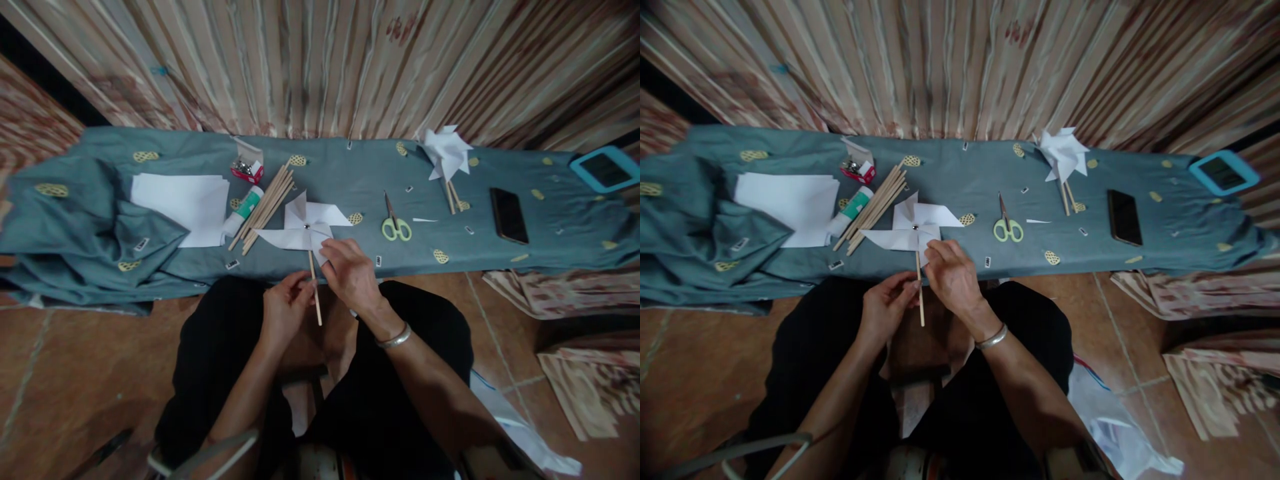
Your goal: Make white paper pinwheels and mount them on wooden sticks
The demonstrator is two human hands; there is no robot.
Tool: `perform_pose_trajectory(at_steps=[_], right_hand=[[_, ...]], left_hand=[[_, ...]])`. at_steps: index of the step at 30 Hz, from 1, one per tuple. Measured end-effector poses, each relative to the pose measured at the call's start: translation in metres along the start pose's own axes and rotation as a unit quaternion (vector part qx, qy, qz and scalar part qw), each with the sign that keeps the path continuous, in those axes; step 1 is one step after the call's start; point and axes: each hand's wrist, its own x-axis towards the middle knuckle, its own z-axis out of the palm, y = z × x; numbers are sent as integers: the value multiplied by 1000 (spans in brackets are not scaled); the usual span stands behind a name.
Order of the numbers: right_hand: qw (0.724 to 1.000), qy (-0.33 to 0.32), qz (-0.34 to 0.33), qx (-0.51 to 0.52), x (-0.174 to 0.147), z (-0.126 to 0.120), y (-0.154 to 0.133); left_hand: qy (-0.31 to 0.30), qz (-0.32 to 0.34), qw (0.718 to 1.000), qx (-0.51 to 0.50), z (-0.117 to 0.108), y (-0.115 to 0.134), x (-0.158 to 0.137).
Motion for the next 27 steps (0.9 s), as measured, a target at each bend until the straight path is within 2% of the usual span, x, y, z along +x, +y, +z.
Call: perform_pose_trajectory(at_steps=[2,4,8,11,14,17,27], right_hand=[[1000,1,-9,0,-1,0,0],[1000,-1,-12,1,-2,0,0],[1000,-1,-17,10,-3,-3,-2],[1000,7,-15,9,-4,-4,1],[1000,10,-6,8,-5,-2,6],[1000,2,6,17,-5,2,10],[999,15,21,28,-3,3,13]], left_hand=[[12,77,989,130,-9,0,-2],[32,157,961,226,-16,3,-3],[84,308,889,329,-20,17,6],[106,375,833,392,-18,27,23],[70,385,804,448,-14,33,43],[43,381,791,476,-12,32,59],[49,374,800,467,-18,20,66]])
